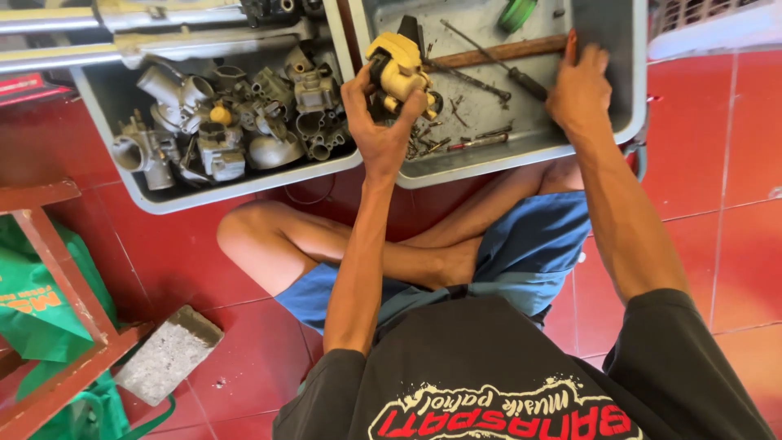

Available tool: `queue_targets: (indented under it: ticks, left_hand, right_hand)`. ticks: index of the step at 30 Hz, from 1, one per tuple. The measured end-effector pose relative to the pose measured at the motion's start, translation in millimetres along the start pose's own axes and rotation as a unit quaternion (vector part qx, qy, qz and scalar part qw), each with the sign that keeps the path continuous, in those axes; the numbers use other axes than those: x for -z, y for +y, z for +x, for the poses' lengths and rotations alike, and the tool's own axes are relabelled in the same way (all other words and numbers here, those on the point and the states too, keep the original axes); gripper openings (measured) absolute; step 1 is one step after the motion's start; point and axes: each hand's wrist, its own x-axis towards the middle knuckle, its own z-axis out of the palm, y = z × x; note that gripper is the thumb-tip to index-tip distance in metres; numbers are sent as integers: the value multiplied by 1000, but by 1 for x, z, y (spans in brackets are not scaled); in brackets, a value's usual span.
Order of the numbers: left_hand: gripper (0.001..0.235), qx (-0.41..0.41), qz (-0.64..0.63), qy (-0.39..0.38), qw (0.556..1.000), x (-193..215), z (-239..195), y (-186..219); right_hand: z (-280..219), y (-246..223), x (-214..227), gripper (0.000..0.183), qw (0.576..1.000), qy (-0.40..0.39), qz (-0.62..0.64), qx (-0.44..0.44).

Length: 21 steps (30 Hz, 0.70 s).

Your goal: Cleaning and disassembling motorcycle carburetor components using a small tool.

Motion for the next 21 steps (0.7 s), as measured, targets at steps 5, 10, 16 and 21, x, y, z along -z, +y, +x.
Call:
queue_targets:
  ticks: [5, 10, 16, 21]
  left_hand:
    - [56, 112, -154, 63, 980, 14, -31, 9]
    - [69, 200, -155, 39, 967, 58, -77, 48]
    - [57, 174, -131, 57, 974, 43, -137, 69]
    - [50, 216, -208, 16, 954, 29, -150, 70]
  right_hand:
    - [9, 11, -27, 66, 995, -93, 22, -29]
    - [-42, -31, 48, 30, 982, 179, 56, -9]
    - [-178, -148, 140, 13, 766, 271, 582, -5]
    - [-166, -137, 146, 18, 708, 402, 572, 101]
